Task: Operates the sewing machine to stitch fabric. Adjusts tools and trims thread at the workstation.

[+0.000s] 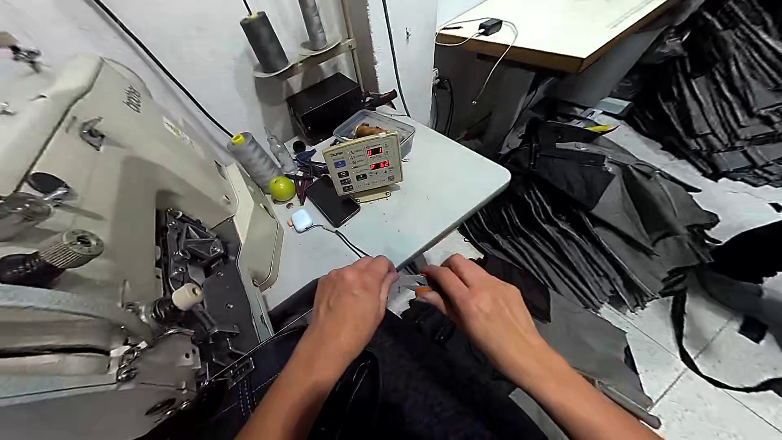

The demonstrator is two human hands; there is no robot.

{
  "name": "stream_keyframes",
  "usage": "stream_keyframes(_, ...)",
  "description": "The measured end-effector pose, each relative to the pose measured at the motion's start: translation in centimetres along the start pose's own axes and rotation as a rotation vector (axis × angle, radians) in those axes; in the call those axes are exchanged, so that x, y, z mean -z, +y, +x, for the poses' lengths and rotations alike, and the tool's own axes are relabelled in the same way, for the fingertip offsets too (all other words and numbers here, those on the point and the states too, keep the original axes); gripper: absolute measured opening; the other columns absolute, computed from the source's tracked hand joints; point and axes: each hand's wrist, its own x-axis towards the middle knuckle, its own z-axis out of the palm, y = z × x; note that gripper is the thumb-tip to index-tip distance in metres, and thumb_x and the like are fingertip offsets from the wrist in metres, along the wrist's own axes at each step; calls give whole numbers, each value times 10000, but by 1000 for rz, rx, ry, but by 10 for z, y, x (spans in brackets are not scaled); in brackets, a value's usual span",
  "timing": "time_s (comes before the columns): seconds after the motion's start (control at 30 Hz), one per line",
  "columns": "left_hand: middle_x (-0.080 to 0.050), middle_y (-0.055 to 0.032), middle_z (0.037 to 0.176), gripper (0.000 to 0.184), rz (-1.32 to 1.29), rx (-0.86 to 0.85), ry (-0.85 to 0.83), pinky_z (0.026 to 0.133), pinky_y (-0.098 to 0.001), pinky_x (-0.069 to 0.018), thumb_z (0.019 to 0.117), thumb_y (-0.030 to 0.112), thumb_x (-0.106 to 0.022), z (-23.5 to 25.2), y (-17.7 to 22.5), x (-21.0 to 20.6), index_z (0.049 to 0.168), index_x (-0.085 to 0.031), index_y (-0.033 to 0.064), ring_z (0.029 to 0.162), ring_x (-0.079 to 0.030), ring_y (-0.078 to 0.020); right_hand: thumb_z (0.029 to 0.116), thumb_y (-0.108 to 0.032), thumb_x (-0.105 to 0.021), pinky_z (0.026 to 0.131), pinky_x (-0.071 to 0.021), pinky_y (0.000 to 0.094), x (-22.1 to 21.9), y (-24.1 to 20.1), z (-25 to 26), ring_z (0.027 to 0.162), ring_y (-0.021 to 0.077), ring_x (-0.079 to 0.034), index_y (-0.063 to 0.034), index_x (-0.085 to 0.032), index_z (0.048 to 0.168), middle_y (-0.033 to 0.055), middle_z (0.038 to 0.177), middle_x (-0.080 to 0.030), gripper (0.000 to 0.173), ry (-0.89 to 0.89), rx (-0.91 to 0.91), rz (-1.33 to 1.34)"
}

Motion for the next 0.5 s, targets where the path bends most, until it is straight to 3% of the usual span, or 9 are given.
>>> stream_keyframes(0.3, -665, -18, 740, 182, 6, -12, 27, 535, -385, -544, 993, 235, -619, -2, 2, 6, 925, -741, 117, 628, -670, -180, 999, -323, -570, 501, -474, 355, -12, -3, 8, 650, 224, -624, -106, -711, 917, 52, 778, -604, 272, 35, 38, -19)
stream_keyframes(0.5, -667, -2, 742, 173, -47, 23, 89, 527, -354, -526, 987, 236, -625, -11, -9, 13, 923, -740, 122, 603, -643, -152, 943, -431, -623, 567, -530, 419, -14, 8, 10, 743, 296, -656, -56, -704, 1086, 120, 898, -626, 410, -16, -35, 77)
